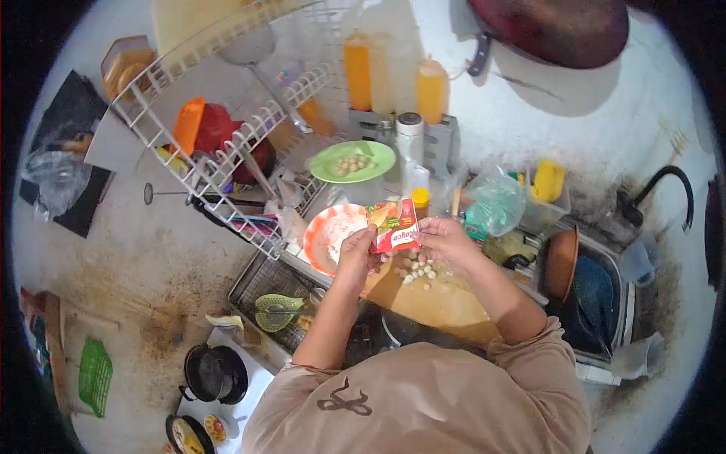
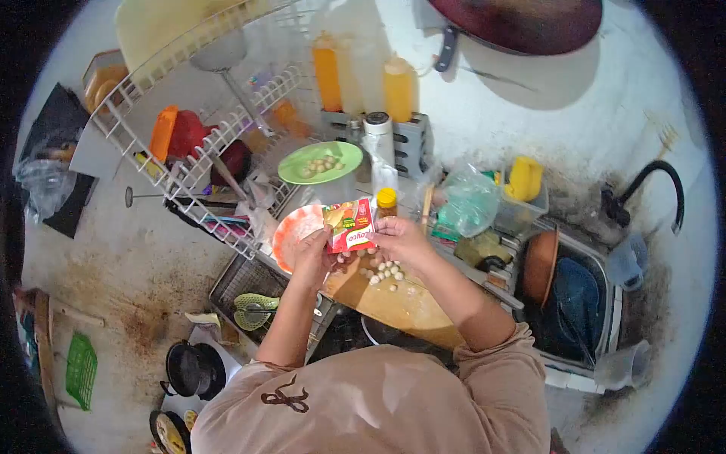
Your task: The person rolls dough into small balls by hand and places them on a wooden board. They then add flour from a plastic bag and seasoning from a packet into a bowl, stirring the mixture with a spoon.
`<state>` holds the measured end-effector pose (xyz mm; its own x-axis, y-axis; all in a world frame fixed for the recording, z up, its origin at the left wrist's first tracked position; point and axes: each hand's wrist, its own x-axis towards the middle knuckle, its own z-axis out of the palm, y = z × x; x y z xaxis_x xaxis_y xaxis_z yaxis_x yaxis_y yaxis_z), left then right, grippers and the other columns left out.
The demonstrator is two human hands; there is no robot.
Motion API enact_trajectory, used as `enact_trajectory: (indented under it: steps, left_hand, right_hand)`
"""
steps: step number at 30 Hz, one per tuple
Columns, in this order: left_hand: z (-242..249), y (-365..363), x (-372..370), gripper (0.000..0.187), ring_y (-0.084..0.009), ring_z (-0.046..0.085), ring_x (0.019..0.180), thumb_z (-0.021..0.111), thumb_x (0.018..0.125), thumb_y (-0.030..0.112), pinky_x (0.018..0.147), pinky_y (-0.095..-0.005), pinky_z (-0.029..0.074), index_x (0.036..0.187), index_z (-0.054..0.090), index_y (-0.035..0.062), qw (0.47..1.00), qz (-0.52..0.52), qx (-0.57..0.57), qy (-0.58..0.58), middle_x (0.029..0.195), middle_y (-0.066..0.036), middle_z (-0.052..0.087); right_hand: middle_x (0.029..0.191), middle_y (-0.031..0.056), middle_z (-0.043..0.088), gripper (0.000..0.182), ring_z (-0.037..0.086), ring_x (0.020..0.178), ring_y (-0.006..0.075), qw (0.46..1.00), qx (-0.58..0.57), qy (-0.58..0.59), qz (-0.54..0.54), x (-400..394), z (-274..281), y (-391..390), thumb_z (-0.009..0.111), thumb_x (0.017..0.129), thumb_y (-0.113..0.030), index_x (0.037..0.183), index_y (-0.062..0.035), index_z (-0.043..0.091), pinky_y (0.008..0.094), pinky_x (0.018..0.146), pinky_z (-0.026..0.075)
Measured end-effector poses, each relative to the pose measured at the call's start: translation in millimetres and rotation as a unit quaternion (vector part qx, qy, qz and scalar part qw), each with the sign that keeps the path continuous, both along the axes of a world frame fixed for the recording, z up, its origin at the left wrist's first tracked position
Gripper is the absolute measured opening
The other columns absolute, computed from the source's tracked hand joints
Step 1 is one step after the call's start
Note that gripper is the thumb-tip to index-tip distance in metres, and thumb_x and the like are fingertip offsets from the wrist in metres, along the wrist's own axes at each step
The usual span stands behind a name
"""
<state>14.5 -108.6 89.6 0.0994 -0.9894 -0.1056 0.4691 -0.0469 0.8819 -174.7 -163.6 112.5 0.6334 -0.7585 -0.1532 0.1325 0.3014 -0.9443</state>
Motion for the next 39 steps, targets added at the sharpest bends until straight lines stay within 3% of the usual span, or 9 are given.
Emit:
enact_trajectory:
  steps: [10,18,21,28,31,32,34,37,39]
  left_hand:
    - [-25,23,-68,0.016,-0.0037,0.052,0.056,0.063,0.082,0.016,0.049,-0.0166,0.041,0.089,0.063,0.0016,0.976,-0.041,0.012,-0.213,0.071,0.000,0.060]
    - [-64,63,-103,0.016,-0.0097,0.061,0.069,0.065,0.079,0.006,0.060,-0.0228,0.050,0.092,0.063,-0.0022,0.972,-0.146,0.103,-0.153,0.083,-0.009,0.065]
    - [-71,75,-117,0.016,-0.0100,0.061,0.068,0.064,0.079,0.005,0.060,-0.0231,0.050,0.094,0.063,-0.0027,0.973,-0.138,0.099,-0.155,0.082,-0.009,0.065]
    - [-61,90,-123,0.015,-0.0092,0.059,0.063,0.062,0.081,0.013,0.057,-0.0222,0.048,0.089,0.064,-0.0006,0.964,-0.152,0.090,-0.201,0.077,-0.006,0.065]
    - [-57,92,-98,0.017,-0.0092,0.053,0.051,0.058,0.083,0.020,0.045,-0.0212,0.043,0.091,0.060,0.0047,0.977,0.134,0.062,-0.155,0.066,-0.001,0.059]
    - [-57,84,-89,0.012,-0.0069,0.046,0.046,0.056,0.084,0.017,0.040,-0.0208,0.038,0.091,0.056,0.0070,0.953,0.291,0.049,-0.063,0.062,0.002,0.052]
    - [-87,72,-19,0.019,-0.0035,0.043,0.051,0.056,0.084,0.020,0.040,-0.0208,0.037,0.100,0.048,0.0126,0.897,0.420,0.014,-0.138,0.065,0.002,0.048]
    - [-67,57,28,0.046,-0.0230,0.053,0.081,0.059,0.081,0.024,0.058,-0.0317,0.051,0.119,0.037,0.0115,0.875,0.439,0.152,-0.137,0.105,-0.010,0.046]
    - [-69,46,57,0.048,-0.0317,0.051,0.091,0.056,0.081,0.019,0.065,-0.0396,0.052,0.123,0.034,0.0105,0.939,0.311,0.140,-0.034,0.113,-0.012,0.042]
  right_hand:
    - [0.070,0.0066,0.059,0.010,0.056,0.054,0.0108,0.996,-0.072,0.043,-0.040,-81,-53,57,0.062,0.080,-0.005,0.080,0.0015,0.054,0.0234,0.049,0.045]
    - [0.066,0.0033,0.057,0.014,0.055,0.059,0.0085,0.994,-0.064,0.084,-0.026,-120,-89,103,0.064,0.079,-0.011,0.080,0.0012,0.058,0.0234,0.048,0.045]
    - [0.063,0.0017,0.056,0.015,0.053,0.058,0.0067,0.976,-0.158,0.109,-0.100,-119,-106,108,0.064,0.080,-0.014,0.078,0.0001,0.060,0.0231,0.047,0.042]
    - [0.062,0.0007,0.056,0.015,0.050,0.057,0.0068,0.975,-0.142,0.148,-0.091,-129,-108,124,0.065,0.080,-0.016,0.078,-0.0015,0.062,0.0244,0.053,0.041]
    - [0.065,0.0004,0.057,0.015,0.051,0.059,0.0069,0.958,-0.213,0.136,-0.136,-143,-120,119,0.065,0.079,-0.015,0.078,-0.0012,0.062,0.0241,0.053,0.042]
    - [0.066,0.0005,0.057,0.014,0.051,0.059,0.0069,0.957,-0.212,0.118,-0.156,-150,-123,118,0.065,0.079,-0.015,0.078,-0.0011,0.062,0.0239,0.054,0.042]
    - [0.068,0.0005,0.057,0.013,0.051,0.060,0.0070,0.962,-0.189,0.086,-0.178,-163,-113,115,0.065,0.079,-0.013,0.077,-0.0011,0.061,0.0231,0.053,0.041]
    - [0.068,0.0000,0.055,0.011,0.051,0.060,0.0070,0.966,-0.131,0.094,-0.202,-181,-106,112,0.064,0.080,-0.011,0.077,-0.0010,0.061,0.0224,0.053,0.041]
    - [0.068,-0.0004,0.054,0.009,0.050,0.061,0.0065,0.957,-0.149,0.122,-0.218,-188,-111,107,0.063,0.080,-0.010,0.077,-0.0009,0.061,0.0218,0.053,0.041]
